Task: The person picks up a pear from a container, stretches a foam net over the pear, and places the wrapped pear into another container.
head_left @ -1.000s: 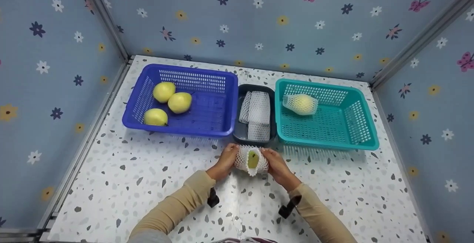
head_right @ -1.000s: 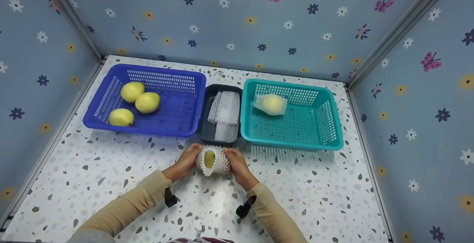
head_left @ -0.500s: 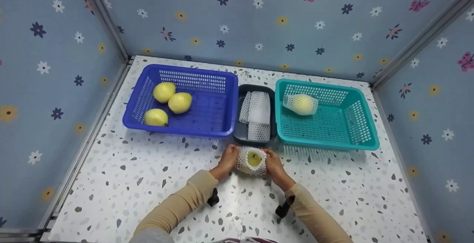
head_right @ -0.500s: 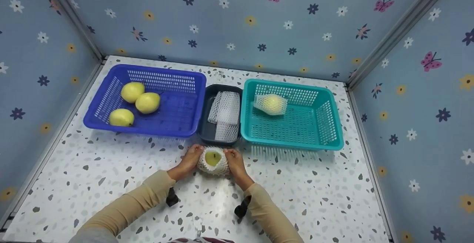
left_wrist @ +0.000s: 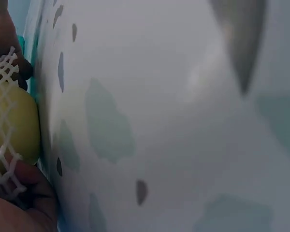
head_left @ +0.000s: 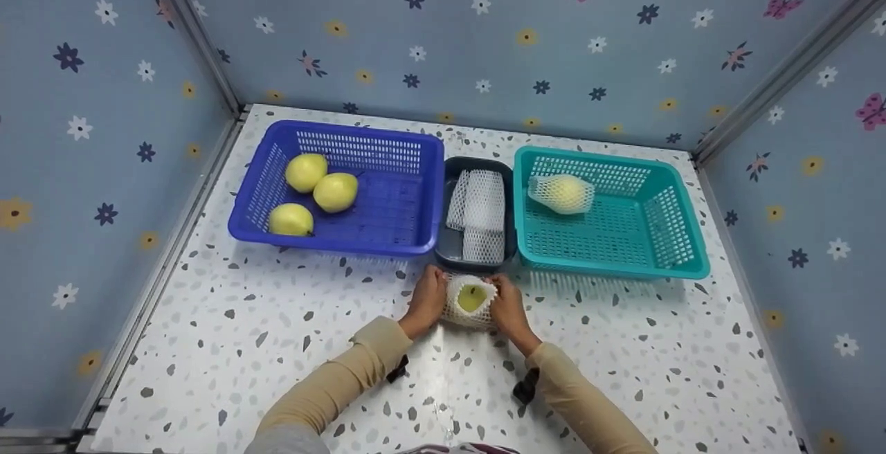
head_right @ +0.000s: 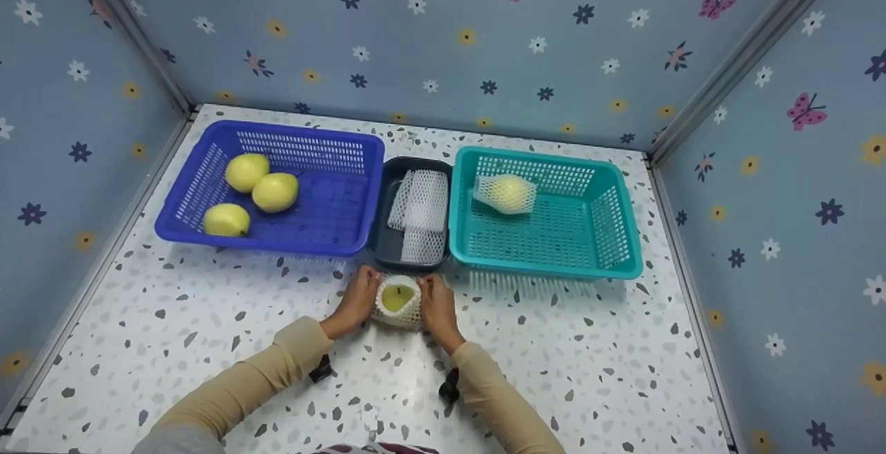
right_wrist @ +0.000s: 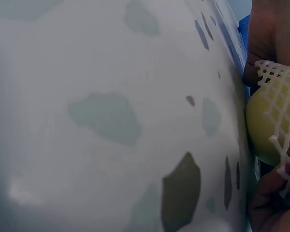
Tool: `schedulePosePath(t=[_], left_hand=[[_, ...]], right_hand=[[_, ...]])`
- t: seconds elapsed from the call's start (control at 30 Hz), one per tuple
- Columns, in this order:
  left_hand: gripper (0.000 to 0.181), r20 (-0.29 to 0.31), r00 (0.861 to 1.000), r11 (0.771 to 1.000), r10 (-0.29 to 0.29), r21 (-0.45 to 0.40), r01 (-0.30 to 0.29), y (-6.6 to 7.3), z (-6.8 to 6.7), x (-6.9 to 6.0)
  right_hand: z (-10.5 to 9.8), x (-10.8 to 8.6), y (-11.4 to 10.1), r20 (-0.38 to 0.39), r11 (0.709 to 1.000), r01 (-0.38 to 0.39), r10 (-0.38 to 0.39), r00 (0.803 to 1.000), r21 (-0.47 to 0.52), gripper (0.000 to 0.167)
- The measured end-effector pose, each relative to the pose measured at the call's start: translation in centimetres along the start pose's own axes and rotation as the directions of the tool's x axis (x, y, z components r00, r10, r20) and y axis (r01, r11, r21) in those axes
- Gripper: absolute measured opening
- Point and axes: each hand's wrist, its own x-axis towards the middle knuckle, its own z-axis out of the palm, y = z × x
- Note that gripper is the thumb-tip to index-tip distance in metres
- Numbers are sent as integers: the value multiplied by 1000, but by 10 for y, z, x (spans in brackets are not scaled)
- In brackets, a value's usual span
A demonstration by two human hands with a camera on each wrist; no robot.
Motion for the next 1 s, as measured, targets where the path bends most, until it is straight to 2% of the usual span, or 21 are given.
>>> schedulePosePath(t=[0.07,0.13,0.27,0.4,0.47,0.57,0.63,0.67,0.73,0.8,0.83,0.87,0.93,0.97,1.0], left_hand=[[10,4,1000,998,-24,63,24,12,-5,-3],[9,23,999,992,-41,117,38,11,-5,-2],[10,69,997,972,-29,233,12,0,-6,2],[10,88,995,937,37,342,-65,2,-8,2],[11,102,993,933,63,346,-94,4,-9,2],[12,124,988,953,97,275,-128,-4,-9,5],[16,104,982,966,156,192,-174,-37,6,12],[19,113,981,974,155,151,-171,-57,15,17],[22,88,977,978,196,50,-201,-99,36,26],[25,109,986,991,123,-71,-115,-134,58,36],[25,120,990,989,74,-140,-57,-142,64,40],[24,139,990,979,28,-206,1,-147,68,43],[26,171,983,945,-66,-304,117,-138,67,46],[26,196,973,927,-120,-329,181,-126,63,45],[26,208,968,906,-142,-366,211,-111,55,43]], right_hand=[[-1,-1,1,5,997,40,-40,999,-60,29],[-1,-1,2,13,993,62,-61,998,-98,33],[-2,0,2,40,975,100,-94,995,-199,24],[-1,0,3,56,945,131,-120,991,-300,20],[-1,0,3,58,953,118,-106,993,-278,20],[1,2,4,48,986,60,-53,997,-157,15],[2,3,3,40,999,0,1,999,-32,13],[2,2,1,34,999,-35,34,999,30,13],[2,1,-4,23,982,-106,103,994,159,14],[1,-1,-11,25,947,-168,168,986,273,16],[-1,-2,-16,29,927,-194,196,980,320,17],[-2,-3,-20,40,906,-215,216,976,364,18],[-5,-3,-28,70,869,-243,236,969,431,22],[-6,-4,-32,84,856,-251,239,967,451,23],[-8,-4,-35,98,845,-258,241,966,469,25]])
